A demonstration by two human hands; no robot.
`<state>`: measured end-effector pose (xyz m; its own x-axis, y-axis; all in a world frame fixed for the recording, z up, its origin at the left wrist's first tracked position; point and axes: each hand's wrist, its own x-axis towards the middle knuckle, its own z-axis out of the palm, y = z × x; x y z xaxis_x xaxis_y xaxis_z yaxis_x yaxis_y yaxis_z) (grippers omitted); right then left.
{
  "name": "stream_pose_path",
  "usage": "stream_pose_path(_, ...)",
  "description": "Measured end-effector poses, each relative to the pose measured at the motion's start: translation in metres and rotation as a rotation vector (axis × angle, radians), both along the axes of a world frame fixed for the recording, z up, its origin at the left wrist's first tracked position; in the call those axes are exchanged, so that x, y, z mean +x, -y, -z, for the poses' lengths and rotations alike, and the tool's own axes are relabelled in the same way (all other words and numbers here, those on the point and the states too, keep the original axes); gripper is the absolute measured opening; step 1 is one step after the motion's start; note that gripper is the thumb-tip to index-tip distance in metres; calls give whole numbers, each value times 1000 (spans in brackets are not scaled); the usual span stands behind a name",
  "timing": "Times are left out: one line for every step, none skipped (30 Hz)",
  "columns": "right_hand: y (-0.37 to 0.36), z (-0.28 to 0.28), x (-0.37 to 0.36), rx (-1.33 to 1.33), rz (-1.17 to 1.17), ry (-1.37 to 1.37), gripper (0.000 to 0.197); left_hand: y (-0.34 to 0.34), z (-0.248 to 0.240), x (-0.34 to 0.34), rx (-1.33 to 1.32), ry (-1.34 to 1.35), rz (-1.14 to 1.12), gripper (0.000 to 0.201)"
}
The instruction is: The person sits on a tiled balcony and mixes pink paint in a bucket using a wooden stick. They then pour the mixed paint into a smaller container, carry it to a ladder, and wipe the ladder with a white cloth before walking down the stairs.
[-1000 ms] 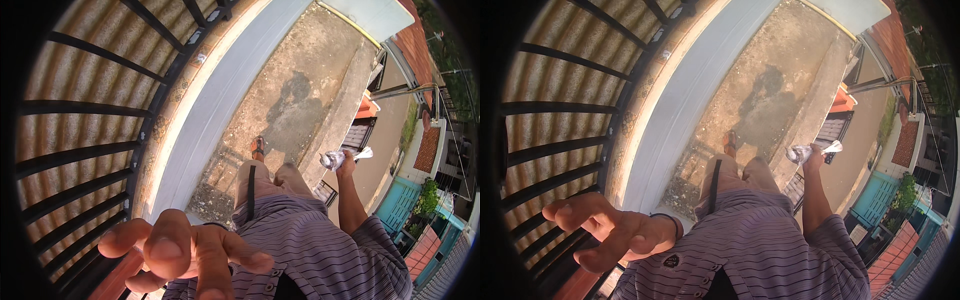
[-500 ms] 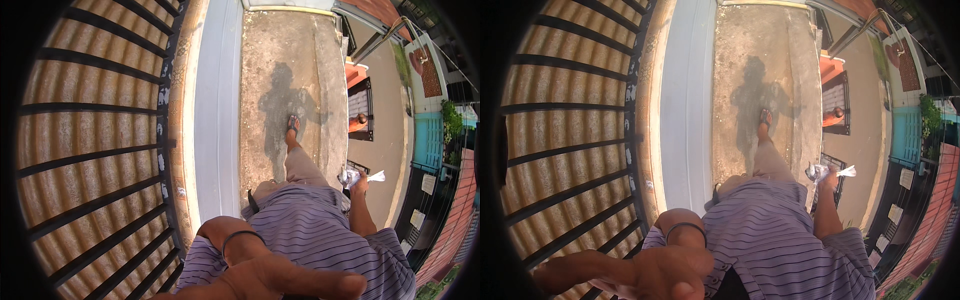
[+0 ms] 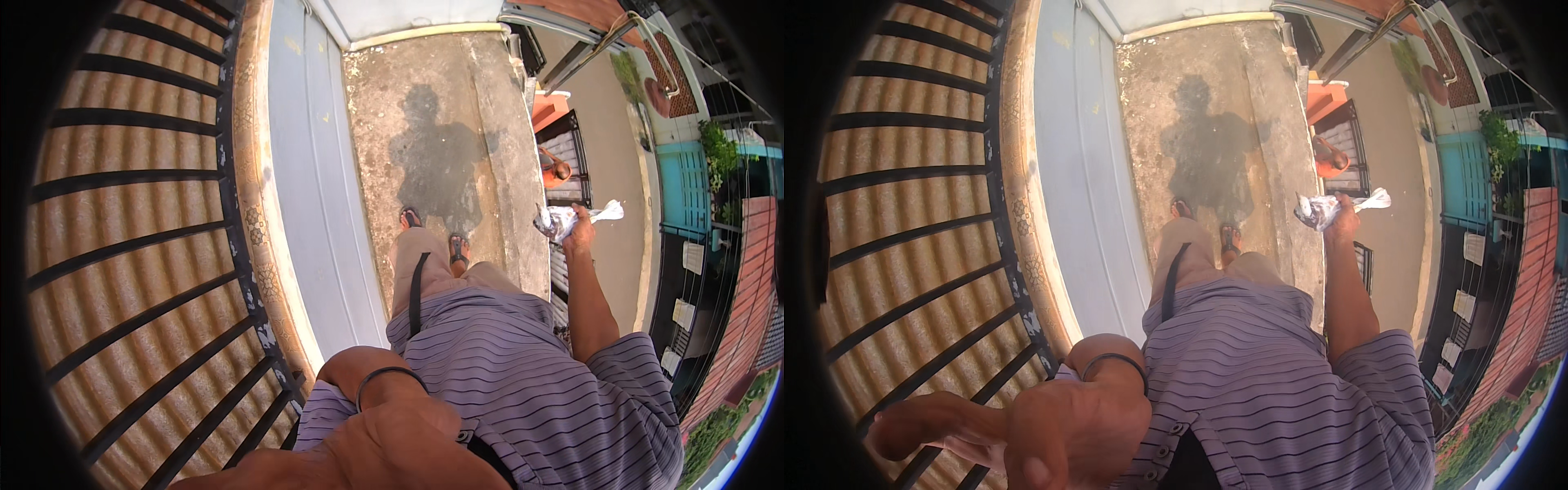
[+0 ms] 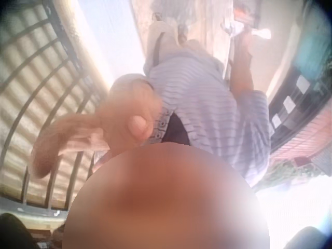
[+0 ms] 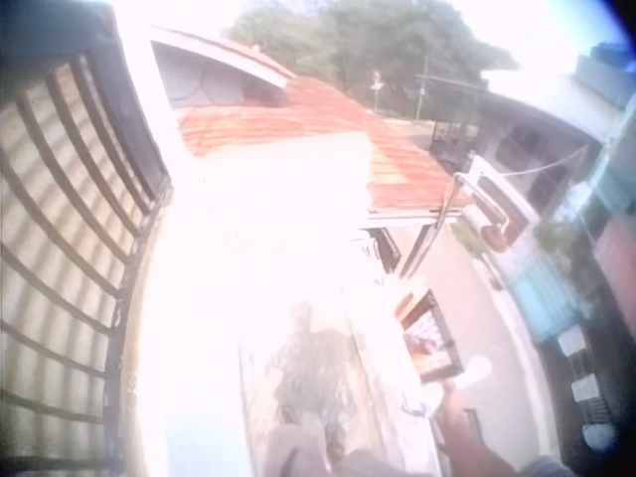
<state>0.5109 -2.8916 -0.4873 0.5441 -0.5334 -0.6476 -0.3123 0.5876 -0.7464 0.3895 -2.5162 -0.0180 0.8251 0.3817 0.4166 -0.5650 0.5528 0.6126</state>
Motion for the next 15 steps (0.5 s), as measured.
stream_pose_path(-7,5,18,30,7,32,18,-6,14,26,23,1,-95,81)
stream_pose_path(-12,12,34,47,26,55,19,-14,31,53,45,5,-188,86)
stream_pose_path(-18,19,47,22,47,43,20,-23,51,81,65,6,-279,91)
stream_pose_path(-23,26,58,33,59,21,20,-34,71,108,87,4,-368,96)
stream_pose_path(-29,32,67,42,79,-2,20,-80,93,140,120,83,19,81)
stream_pose_path(-36,38,74,52,97,-26,21,-113,107,167,70,144,342,62)
stream_pose_path(-45,41,81,-8,124,-27,21,-145,119,195,74,188,554,44)
stream_pose_path(-53,42,88,-40,140,-68,20,-163,128,214,-4,210,702,26)
stream_pose_path(-62,40,89,-75,161,-121,20,-176,133,231,-19,259,780,23)
stream_pose_path(-71,36,93,-123,222,-205,19,-183,133,246,-28,319,860,22)
stream_pose_path(-81,32,100,-95,214,-172,19,-186,134,267,-25,386,889,21)
stream_pose_path(-89,26,108,-99,260,-196,18,-187,134,288,-22,453,920,21)
stream_pose_path(-99,22,116,-93,262,-146,18,-182,129,303,-21,498,901,24)
stream_pose_path(-106,17,127,-94,263,-186,18,-184,123,322,-14,535,946,26)
stream_pose_path(-113,13,137,-88,261,-203,18,-187,118,340,-6,571,992,29)
